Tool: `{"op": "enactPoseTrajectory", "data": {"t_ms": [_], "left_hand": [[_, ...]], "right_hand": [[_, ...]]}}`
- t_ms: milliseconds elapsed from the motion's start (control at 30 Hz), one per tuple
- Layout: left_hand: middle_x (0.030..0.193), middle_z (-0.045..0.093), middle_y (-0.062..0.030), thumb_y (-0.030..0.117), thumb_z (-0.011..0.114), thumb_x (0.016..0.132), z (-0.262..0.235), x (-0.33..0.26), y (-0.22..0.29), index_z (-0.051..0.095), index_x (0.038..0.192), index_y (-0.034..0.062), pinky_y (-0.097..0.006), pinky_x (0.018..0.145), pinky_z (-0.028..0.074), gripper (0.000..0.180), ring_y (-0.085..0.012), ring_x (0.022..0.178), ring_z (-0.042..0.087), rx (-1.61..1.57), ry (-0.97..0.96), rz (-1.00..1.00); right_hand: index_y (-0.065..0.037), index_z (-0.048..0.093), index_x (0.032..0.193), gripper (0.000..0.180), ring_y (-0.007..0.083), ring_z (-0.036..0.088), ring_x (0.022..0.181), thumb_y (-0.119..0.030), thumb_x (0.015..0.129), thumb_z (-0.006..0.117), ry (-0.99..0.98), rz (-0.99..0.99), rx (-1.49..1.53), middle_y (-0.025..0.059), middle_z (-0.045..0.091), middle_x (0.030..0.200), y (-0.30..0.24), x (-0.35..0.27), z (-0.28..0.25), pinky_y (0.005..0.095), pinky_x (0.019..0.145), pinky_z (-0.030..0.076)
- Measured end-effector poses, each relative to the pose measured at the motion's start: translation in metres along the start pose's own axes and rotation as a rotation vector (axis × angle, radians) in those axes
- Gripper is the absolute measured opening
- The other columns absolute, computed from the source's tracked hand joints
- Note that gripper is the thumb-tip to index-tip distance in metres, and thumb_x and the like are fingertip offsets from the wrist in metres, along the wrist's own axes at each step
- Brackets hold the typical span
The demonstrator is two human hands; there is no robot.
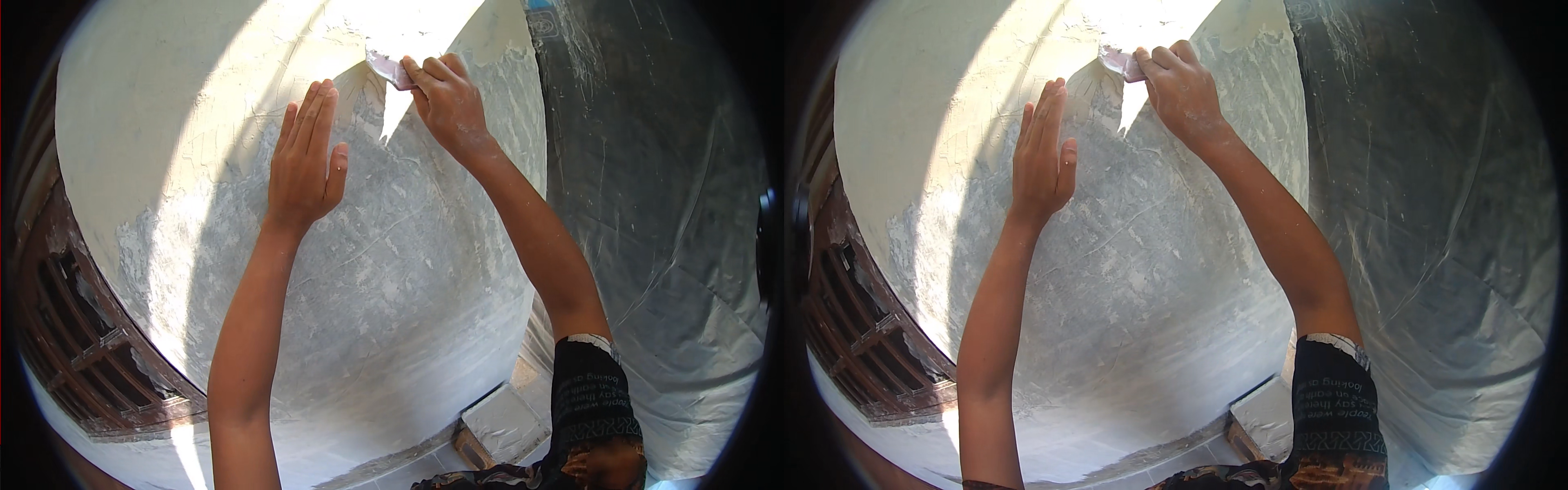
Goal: The person applies wall plaster to a damaged area on an indoor wall using a putty knife.
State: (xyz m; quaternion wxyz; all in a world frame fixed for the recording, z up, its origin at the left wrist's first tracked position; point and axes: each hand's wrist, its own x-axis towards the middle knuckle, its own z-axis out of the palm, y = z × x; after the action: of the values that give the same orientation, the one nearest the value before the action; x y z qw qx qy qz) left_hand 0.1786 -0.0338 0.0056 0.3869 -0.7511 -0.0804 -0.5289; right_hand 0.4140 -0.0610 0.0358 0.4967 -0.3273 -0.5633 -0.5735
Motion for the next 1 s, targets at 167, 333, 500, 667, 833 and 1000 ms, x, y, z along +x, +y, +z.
{"op": "enactPoseTrajectory", "data": {"t_ms": [167, 333, 500, 667, 833, 1000], "left_hand": [[0.154, 0.039, -0.0173, 0.02, 0.034, 0.096, 0.001, -0.002, -0.002, 0.035, 0.149, 0.0015, -0.05, 0.121, 0.021, 0.056, -0.0328, 0.146, 0.033, 0.014, 0.015, -0.006], [0.152, 0.042, -0.017, 0.017, 0.04, 0.092, 0.003, -0.003, -0.005, 0.037, 0.148, -0.0003, -0.047, 0.121, 0.023, 0.059, -0.0295, 0.146, 0.034, 0.022, 0.03, 0.0], [0.153, 0.041, -0.0176, 0.018, 0.034, 0.095, 0.006, 0.0, 0.0, 0.035, 0.149, 0.0015, -0.05, 0.12, 0.021, 0.056, -0.0323, 0.145, 0.034, 0.013, 0.037, 0.011], [0.152, 0.042, -0.0176, 0.017, 0.035, 0.093, 0.005, -0.003, -0.006, 0.036, 0.148, 0.0011, -0.05, 0.121, 0.021, 0.057, -0.0323, 0.145, 0.035, 0.004, 0.051, 0.006], [0.15, 0.045, -0.018, 0.015, 0.04, 0.089, 0.002, -0.002, -0.004, 0.04, 0.145, -0.0014, -0.047, 0.12, 0.025, 0.059, -0.0301, 0.144, 0.037, 0.018, 0.045, 0.006], [0.149, 0.046, -0.0183, 0.014, 0.04, 0.088, 0.007, 0.0, -0.002, 0.04, 0.146, -0.0018, -0.047, 0.12, 0.025, 0.06, -0.0301, 0.144, 0.037, 0.016, 0.061, 0.002]], "right_hand": [[-0.002, 0.071, 0.113, 0.027, 0.0203, 0.06, 0.091, -0.007, 0.086, 0.065, -0.041, -0.015, -0.024, 0.004, 0.066, 0.09, -0.006, -0.013, 0.011, 0.0326, 0.07, 0.056], [-0.003, 0.072, 0.112, 0.027, 0.0202, 0.061, 0.089, -0.007, 0.086, 0.065, -0.095, 0.05, 0.042, 0.0055, 0.067, 0.087, -0.027, -0.043, -0.012, 0.0328, 0.068, 0.056], [-0.003, 0.073, 0.111, 0.026, 0.0201, 0.061, 0.09, -0.008, 0.087, 0.065, -0.007, 0.052, -0.018, 0.0054, 0.067, 0.086, -0.007, 0.003, -0.003, 0.033, 0.068, 0.056], [-0.004, 0.073, 0.11, 0.026, 0.0208, 0.061, 0.088, -0.008, 0.086, 0.065, -0.107, 0.006, -0.046, 0.0047, 0.067, 0.086, -0.018, -0.028, 0.007, 0.0333, 0.069, 0.056], [-0.004, 0.072, 0.112, 0.03, 0.0197, 0.062, 0.088, -0.009, 0.083, 0.07, -0.1, 0.048, 0.033, 0.0042, 0.067, 0.086, -0.034, -0.042, -0.012, 0.0334, 0.066, 0.056], [-0.005, 0.072, 0.114, 0.031, 0.0191, 0.062, 0.091, -0.008, 0.084, 0.07, -0.053, 0.019, -0.084, 0.0036, 0.068, 0.087, -0.015, 0.005, 0.001, 0.033, 0.069, 0.056]]}}
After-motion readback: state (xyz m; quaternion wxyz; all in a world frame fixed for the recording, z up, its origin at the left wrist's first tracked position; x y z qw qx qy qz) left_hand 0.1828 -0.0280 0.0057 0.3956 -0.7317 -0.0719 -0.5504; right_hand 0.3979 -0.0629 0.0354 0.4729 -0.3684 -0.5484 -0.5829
